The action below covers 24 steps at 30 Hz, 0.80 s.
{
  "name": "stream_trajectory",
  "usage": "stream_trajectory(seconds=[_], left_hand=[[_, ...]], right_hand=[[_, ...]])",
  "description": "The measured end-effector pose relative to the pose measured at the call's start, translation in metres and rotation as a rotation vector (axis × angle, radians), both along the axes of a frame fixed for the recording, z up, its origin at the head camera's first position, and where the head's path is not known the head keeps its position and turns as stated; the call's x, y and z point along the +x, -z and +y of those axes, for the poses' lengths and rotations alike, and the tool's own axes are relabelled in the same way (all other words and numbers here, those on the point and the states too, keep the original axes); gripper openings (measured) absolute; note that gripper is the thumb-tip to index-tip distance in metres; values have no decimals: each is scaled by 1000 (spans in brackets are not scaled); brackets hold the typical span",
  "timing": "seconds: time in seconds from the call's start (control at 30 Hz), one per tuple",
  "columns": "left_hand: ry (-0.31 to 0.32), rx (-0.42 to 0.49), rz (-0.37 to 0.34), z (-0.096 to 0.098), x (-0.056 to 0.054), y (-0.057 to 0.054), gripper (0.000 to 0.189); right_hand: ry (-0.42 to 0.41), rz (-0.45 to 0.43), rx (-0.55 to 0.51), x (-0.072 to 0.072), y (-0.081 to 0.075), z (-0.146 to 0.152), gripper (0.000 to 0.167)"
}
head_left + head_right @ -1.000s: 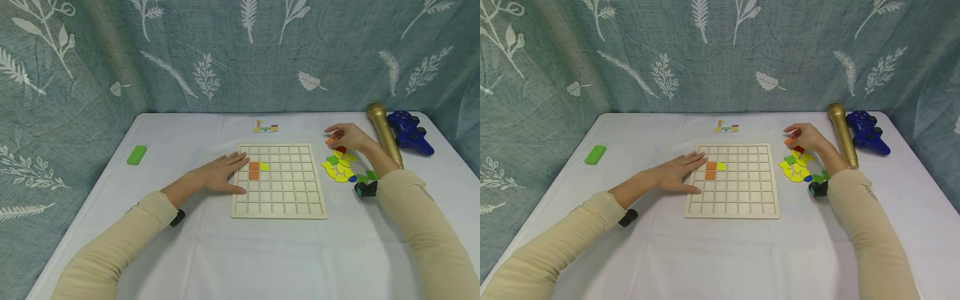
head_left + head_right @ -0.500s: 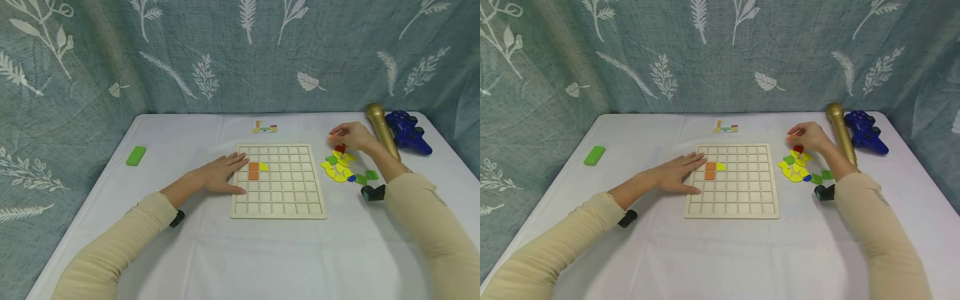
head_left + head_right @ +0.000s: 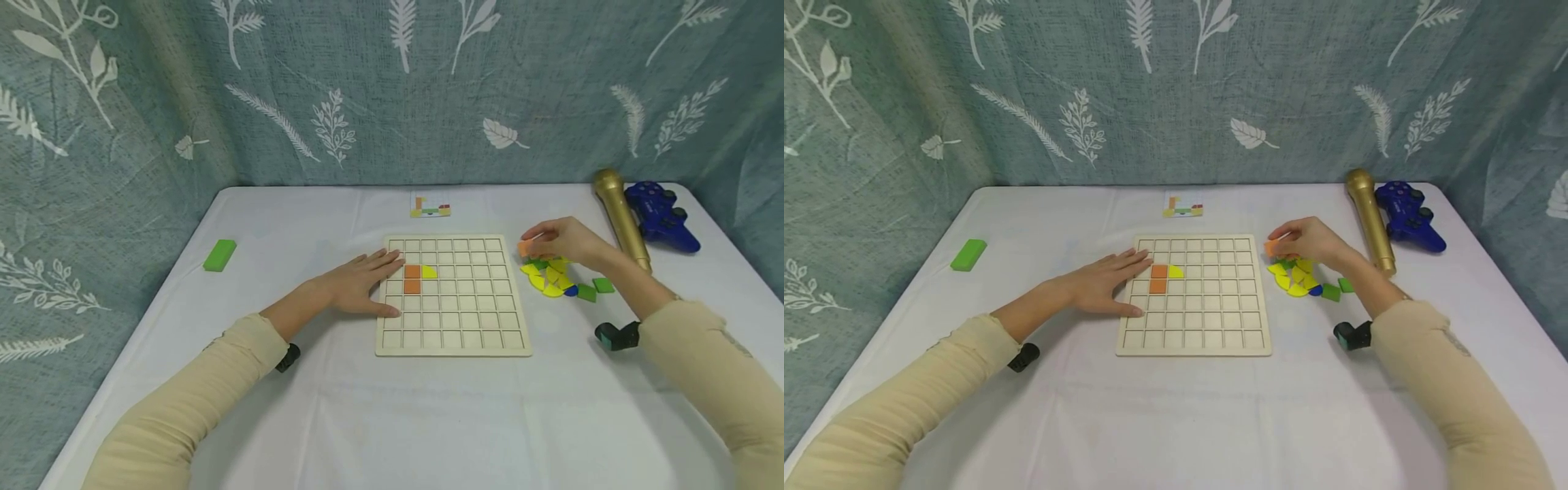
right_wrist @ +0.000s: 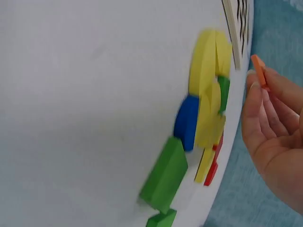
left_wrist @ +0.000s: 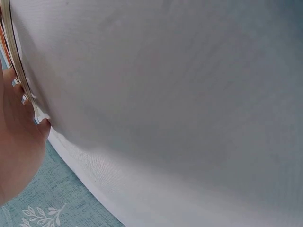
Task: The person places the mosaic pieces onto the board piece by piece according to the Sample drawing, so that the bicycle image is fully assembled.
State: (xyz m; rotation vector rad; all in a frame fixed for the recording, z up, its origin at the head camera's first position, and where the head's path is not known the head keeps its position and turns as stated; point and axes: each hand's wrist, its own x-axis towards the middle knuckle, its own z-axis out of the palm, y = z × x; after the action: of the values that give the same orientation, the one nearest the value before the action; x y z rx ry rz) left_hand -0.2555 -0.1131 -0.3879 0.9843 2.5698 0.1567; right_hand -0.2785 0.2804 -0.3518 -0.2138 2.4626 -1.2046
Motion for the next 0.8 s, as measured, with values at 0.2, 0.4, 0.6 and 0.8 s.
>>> stream_trajectory(seconds=[0.2, 0.4, 0.6, 0.8], left_hand=[[3, 2, 9, 0, -1, 1, 99], [9, 14, 6, 0, -1, 1, 99], [14, 22, -3, 0, 0, -1, 99], [12, 17, -4, 0, 1, -1, 98]], right_hand=[[-40, -34, -67, 11, 3, -12, 33], [-44, -73, -80, 23, 8, -30, 34], [-52, -136, -150, 33, 12, -52, 36], [-46, -238, -241, 41, 17, -73, 35]])
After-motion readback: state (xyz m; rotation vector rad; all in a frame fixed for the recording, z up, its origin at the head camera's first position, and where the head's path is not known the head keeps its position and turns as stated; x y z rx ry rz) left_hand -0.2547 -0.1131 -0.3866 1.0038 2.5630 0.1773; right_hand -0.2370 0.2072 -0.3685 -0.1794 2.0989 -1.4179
